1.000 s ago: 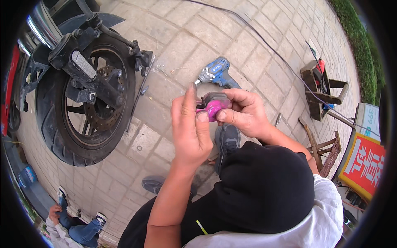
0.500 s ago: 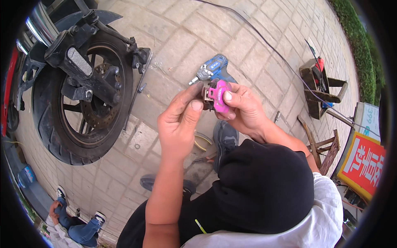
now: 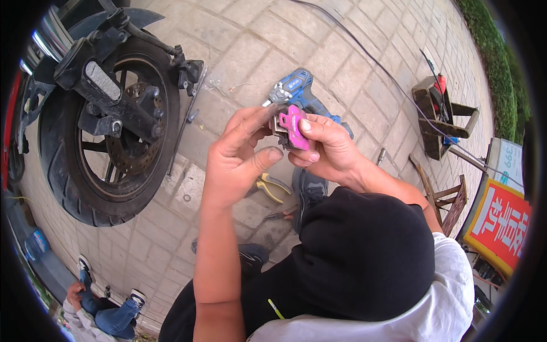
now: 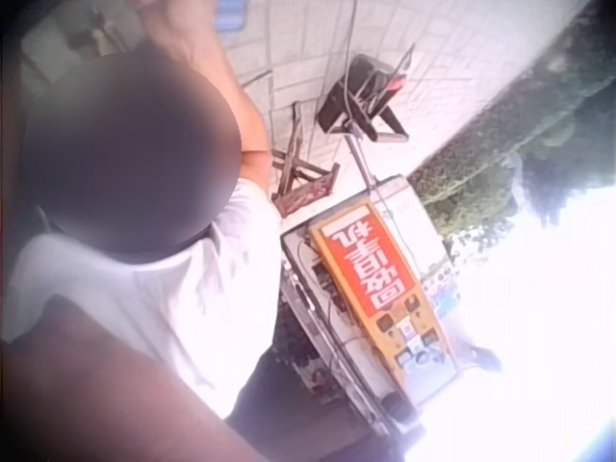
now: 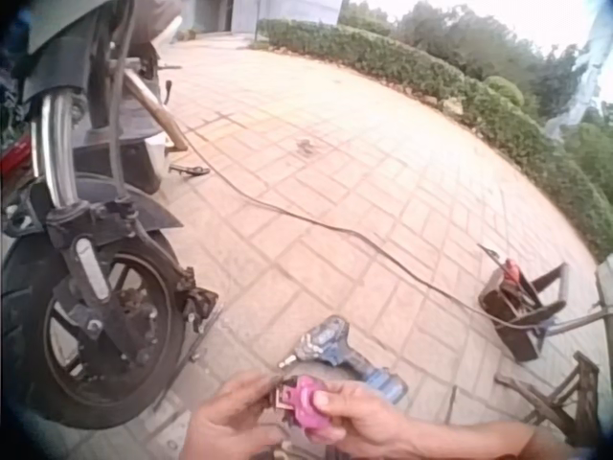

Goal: The person removes old brake pads from a motorcycle brake caliper and installs new pink brake pads. They use pliers to compress the caliper piston and secure the new pads in place.

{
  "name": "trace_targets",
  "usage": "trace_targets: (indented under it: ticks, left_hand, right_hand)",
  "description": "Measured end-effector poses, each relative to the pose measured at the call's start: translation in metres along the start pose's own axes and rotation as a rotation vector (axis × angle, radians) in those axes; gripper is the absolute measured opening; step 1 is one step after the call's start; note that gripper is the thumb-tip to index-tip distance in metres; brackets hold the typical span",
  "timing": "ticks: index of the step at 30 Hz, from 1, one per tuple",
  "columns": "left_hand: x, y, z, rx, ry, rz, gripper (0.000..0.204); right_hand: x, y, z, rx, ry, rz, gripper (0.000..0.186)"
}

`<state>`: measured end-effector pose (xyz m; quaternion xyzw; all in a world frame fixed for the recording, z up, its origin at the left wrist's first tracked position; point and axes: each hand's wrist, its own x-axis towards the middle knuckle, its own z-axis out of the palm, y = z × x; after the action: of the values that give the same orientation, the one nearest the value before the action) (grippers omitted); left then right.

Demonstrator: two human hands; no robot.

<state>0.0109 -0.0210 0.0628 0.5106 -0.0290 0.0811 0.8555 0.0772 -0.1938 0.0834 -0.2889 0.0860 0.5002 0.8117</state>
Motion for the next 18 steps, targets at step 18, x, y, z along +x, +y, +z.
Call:
trace_targets:
  ticks: [18]
  left_hand:
    - [-0.002,0.010,-0.005,0.013,-0.104,-0.035,0.057]
  right_hand:
    - [-0.003,-0.001,0.001,-0.154,-0.012,-0.022,0.027]
